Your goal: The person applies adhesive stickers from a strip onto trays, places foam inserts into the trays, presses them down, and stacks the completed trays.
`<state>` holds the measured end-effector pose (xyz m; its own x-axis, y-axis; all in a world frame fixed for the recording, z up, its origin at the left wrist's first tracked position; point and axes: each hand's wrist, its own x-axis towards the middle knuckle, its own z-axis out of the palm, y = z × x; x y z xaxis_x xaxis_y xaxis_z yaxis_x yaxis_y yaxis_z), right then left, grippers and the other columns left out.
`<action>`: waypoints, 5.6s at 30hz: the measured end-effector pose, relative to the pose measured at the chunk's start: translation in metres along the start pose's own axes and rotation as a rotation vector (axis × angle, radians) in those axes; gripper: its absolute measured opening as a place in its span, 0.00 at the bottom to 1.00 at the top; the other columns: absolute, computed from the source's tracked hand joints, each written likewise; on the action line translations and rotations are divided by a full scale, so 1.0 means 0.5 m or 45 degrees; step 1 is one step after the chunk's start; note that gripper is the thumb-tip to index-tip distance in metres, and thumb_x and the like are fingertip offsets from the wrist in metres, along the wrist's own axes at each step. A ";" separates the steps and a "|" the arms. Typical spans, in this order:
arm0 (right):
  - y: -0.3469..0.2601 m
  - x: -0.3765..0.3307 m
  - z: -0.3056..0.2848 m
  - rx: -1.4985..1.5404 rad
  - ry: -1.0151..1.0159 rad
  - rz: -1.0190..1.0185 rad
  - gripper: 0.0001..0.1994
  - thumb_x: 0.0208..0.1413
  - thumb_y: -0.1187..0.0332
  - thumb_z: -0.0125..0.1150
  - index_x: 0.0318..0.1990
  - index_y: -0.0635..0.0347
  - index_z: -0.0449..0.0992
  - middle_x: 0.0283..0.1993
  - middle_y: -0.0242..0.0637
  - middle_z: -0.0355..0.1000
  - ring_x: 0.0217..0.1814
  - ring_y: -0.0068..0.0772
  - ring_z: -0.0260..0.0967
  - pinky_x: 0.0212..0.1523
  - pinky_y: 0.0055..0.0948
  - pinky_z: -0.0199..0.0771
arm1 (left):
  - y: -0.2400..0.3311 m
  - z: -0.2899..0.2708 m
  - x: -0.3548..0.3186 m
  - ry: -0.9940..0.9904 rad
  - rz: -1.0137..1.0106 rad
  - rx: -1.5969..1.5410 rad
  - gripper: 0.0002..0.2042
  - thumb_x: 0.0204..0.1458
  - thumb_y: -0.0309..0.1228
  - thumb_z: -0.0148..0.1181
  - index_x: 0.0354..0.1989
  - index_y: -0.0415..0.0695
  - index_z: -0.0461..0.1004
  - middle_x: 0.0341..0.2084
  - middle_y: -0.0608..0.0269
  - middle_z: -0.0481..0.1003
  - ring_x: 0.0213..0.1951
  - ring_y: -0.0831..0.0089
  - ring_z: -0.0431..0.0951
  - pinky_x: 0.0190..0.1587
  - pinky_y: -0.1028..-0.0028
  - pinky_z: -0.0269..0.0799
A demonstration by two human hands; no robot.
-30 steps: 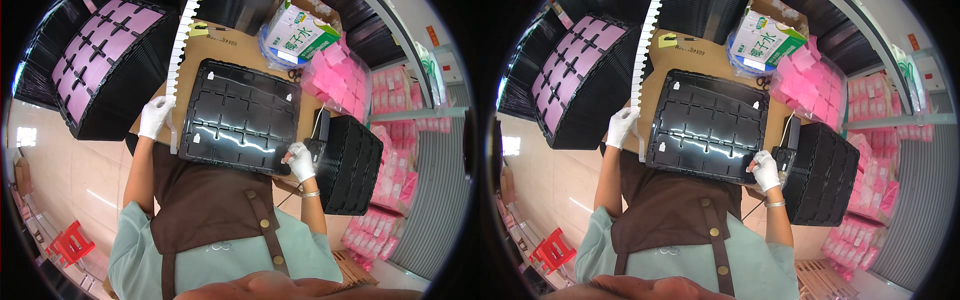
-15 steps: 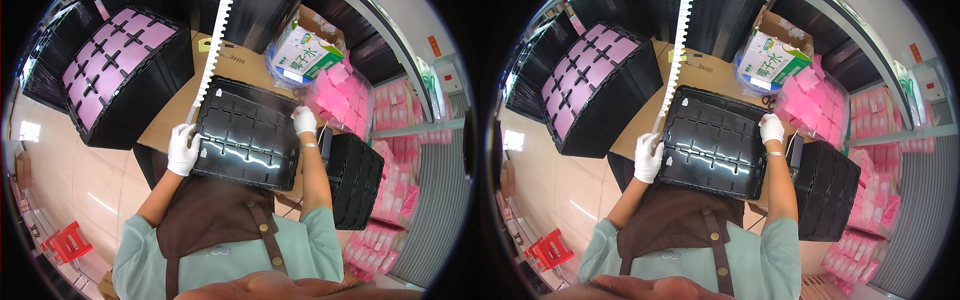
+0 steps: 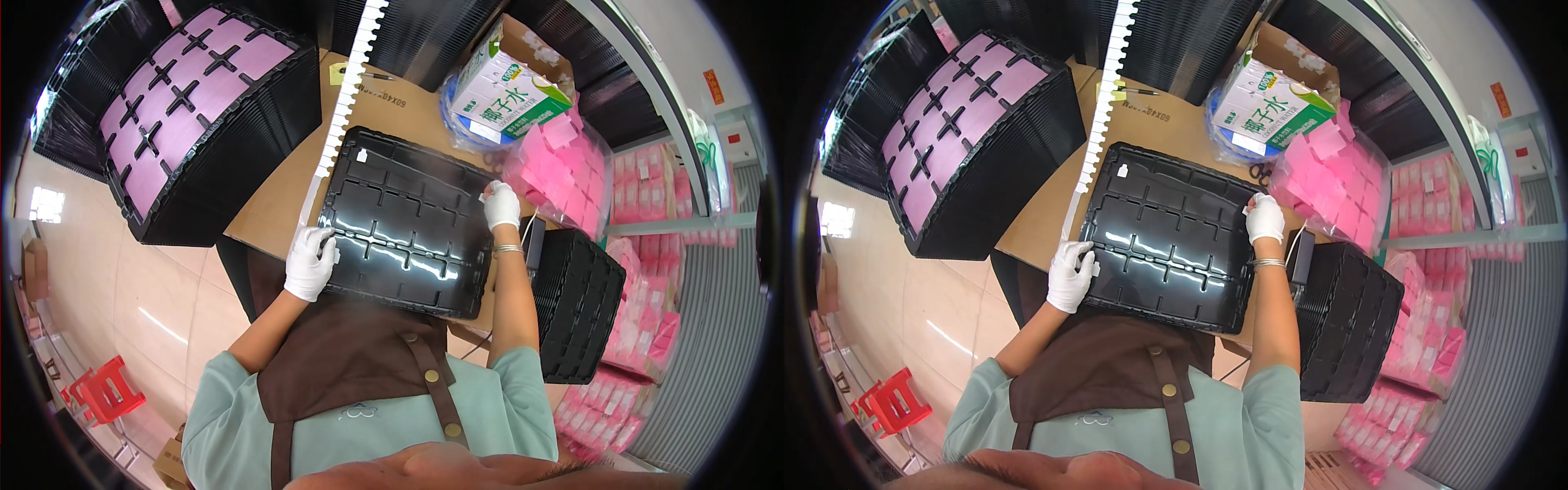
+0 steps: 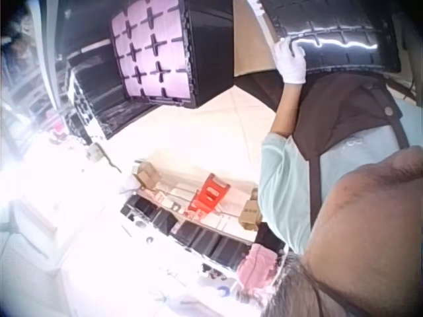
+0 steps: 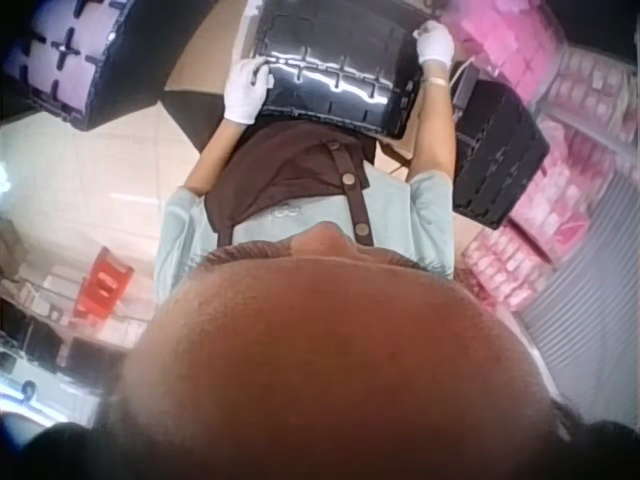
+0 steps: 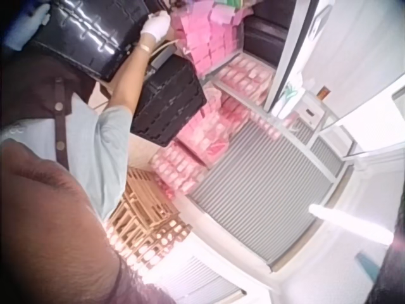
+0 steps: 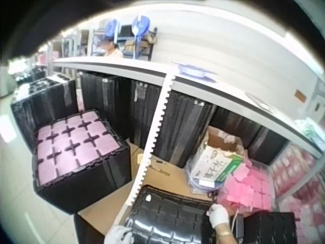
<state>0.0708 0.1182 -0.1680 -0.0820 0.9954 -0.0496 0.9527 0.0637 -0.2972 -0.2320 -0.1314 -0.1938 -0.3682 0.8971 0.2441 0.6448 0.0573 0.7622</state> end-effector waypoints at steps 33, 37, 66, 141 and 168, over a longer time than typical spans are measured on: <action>-0.452 0.027 0.170 0.205 -0.298 -0.498 0.05 0.47 0.75 0.53 0.28 0.64 0.76 0.29 0.50 0.74 0.36 0.47 0.73 0.38 0.37 0.71 | -0.036 -0.003 -0.036 0.232 0.001 0.101 0.08 0.49 0.23 0.54 0.38 0.44 0.71 0.34 0.56 0.68 0.37 0.57 0.71 0.39 0.64 0.70; -0.421 0.042 0.190 0.383 -0.262 -0.597 0.03 0.44 0.75 0.54 0.24 0.62 0.73 0.27 0.49 0.73 0.30 0.45 0.71 0.34 0.36 0.69 | -0.031 -0.003 -0.035 0.230 -0.006 0.076 0.08 0.49 0.24 0.54 0.38 0.44 0.71 0.34 0.56 0.68 0.37 0.57 0.71 0.39 0.64 0.70; -0.388 -0.329 0.153 0.351 -0.640 -0.607 0.05 0.46 0.76 0.52 0.29 0.64 0.75 0.27 0.47 0.74 0.32 0.43 0.74 0.36 0.35 0.72 | -0.045 0.010 -0.045 0.274 -0.044 -0.002 0.07 0.49 0.22 0.52 0.37 0.43 0.72 0.34 0.54 0.69 0.37 0.56 0.72 0.40 0.63 0.69; -0.059 0.163 -0.287 0.480 1.185 -0.388 0.12 0.45 0.66 0.61 0.36 0.62 0.73 0.37 0.46 0.71 0.40 0.48 0.68 0.42 0.39 0.68 | 0.010 -0.107 -0.036 0.016 -0.601 -0.828 0.11 0.59 0.28 0.48 0.47 0.37 0.70 0.33 0.63 0.75 0.29 0.82 0.73 0.31 0.81 0.69; -0.204 -0.144 -0.381 2.171 -0.733 -0.571 0.23 0.55 0.56 0.57 0.48 0.69 0.67 0.44 0.44 0.73 0.44 0.33 0.71 0.45 0.29 0.72 | 0.106 0.083 0.146 -1.158 -0.585 -1.943 0.43 0.51 0.62 0.47 0.68 0.50 0.39 0.64 0.55 0.50 0.64 0.62 0.52 0.62 0.59 0.50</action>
<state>0.0353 0.0537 0.0476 -0.6388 0.7592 0.1251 -0.4250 -0.2126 -0.8799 -0.1967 -0.0445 -0.1604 0.4506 0.8888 -0.0832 -0.6819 0.4028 0.6105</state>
